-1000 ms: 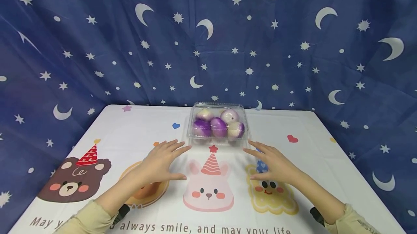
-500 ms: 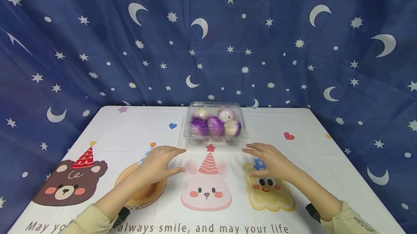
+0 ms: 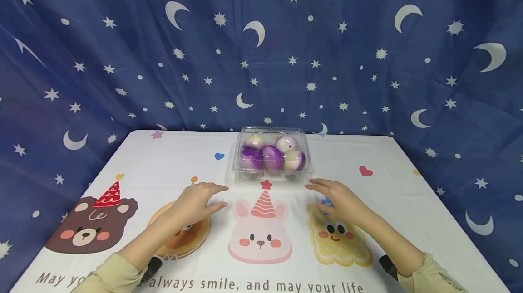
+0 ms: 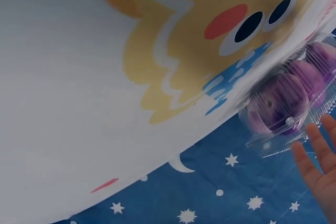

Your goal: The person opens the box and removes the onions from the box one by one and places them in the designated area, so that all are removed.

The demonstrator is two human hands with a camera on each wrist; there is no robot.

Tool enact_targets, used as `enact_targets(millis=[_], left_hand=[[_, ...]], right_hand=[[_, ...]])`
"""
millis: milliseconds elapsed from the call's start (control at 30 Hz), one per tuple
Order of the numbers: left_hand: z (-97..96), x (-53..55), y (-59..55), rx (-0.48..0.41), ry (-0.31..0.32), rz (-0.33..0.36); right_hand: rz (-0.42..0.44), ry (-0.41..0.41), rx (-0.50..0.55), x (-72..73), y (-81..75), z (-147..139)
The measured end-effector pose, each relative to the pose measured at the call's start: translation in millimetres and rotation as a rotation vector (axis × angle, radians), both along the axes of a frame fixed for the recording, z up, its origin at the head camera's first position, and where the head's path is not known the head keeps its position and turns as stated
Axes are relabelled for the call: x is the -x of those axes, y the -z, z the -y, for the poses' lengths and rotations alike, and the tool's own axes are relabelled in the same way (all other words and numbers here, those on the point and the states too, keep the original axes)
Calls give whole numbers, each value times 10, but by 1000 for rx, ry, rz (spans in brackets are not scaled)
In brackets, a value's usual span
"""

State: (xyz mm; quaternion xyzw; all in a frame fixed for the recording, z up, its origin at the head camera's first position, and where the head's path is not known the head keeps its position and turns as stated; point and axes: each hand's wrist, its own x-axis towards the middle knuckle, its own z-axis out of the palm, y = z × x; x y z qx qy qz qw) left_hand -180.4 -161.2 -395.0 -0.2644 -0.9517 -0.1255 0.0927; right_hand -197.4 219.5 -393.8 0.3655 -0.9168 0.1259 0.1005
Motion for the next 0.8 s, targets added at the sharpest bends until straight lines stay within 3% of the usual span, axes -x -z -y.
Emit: enact_targets(millis=[233,533,800], left_hand=[[48,22,-2,-56,-33,19],[64,87,17,-173,-97,90],[49,177,20,-293,-150,123]], right_hand=[[2,9,58,21,-30,79],[-151,-50,154,100,-11,189],[-195,-114,201,203,-56,364]])
